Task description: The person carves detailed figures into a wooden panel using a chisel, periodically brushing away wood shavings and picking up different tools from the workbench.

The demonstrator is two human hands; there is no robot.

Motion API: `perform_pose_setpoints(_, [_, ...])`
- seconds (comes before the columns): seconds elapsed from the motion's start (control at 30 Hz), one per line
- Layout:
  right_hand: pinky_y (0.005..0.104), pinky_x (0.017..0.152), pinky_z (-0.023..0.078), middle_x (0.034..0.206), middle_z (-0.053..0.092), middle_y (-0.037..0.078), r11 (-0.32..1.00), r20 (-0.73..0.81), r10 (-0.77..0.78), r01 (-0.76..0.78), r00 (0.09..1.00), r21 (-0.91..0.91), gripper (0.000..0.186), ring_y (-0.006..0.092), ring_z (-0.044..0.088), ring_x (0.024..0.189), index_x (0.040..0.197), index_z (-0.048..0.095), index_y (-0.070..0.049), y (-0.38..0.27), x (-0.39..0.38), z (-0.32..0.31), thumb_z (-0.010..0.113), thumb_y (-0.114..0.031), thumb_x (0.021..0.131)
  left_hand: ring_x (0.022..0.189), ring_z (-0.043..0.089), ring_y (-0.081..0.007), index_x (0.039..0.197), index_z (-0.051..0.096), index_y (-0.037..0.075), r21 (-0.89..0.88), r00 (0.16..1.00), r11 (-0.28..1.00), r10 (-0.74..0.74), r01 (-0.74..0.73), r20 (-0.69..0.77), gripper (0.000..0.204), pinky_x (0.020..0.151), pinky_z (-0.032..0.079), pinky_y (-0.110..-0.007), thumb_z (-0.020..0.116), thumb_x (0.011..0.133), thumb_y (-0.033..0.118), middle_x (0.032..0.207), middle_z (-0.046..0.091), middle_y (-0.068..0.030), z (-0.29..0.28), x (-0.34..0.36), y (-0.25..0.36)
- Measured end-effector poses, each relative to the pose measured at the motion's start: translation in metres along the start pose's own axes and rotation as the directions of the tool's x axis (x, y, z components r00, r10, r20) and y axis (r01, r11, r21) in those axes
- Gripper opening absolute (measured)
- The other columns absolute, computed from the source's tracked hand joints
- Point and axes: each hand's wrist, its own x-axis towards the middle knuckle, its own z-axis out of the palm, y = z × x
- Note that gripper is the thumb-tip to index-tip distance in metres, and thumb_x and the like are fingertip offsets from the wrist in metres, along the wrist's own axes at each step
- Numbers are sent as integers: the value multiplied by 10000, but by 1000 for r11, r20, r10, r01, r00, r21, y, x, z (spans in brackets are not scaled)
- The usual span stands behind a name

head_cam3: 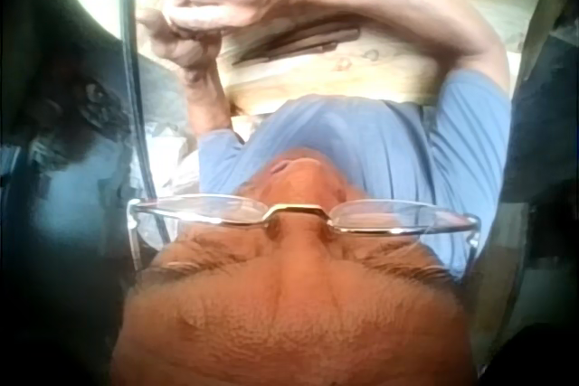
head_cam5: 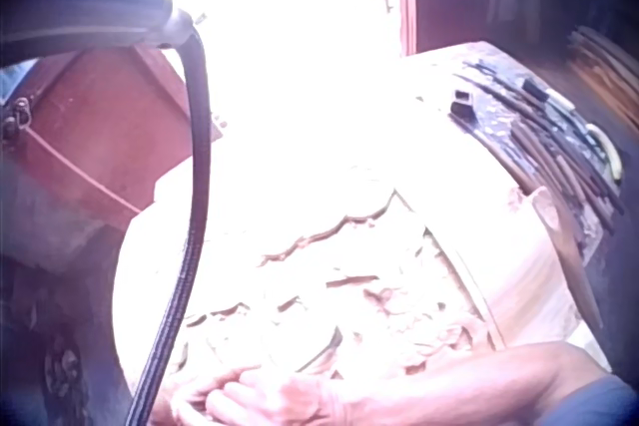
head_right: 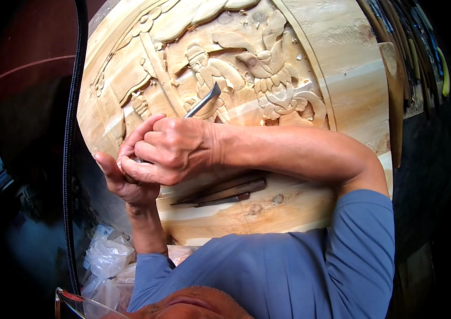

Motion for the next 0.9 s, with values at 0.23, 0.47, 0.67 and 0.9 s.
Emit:
perform_pose_setpoints(0.23, [308,562,520,781,588,-15,999,19,11,-12,1000,41,328,133,645,659,1166,749,-35,-2,-2,2,716,-193,881,1391,673,-352,1564,524,-213,100,1000,995,-9,10,-15,1512,1264,460,-418,344,859,1113,1496,680,-318,2,1,9])
perform_pose_setpoints(0.47, [318,570,518,779,592,-11,1000,81,-2,2,997,1,370,140,651,668,1168,763,-41,-2,-1,-6,730,-221,847,1320,743,-396,1628,483,-154,112,993,987,119,-116,-22,1616,1193,563,-490,327,724,1177,1435,719,-351,5,13,21])
perform_pose_setpoints(0.67, [320,634,598,873,735,48,998,132,20,-28,991,53,329,177,763,770,1134,795,-18,-1,3,-15,790,-181,848,1304,740,-472,1613,456,-213,-97,957,953,282,-288,-63,1539,1220,526,-536,408,832,1112,1404,706,-418,-8,9,11])
perform_pose_setpoints(0.9, [328,615,575,838,674,26,998,59,51,-54,997,46,319,169,712,719,1123,789,-37,0,2,-13,774,-191,844,1265,762,-456,1543,547,-212,7,961,961,277,-277,-3,1530,1160,580,-519,368,817,1124,1355,733,-405,-1,17,22])
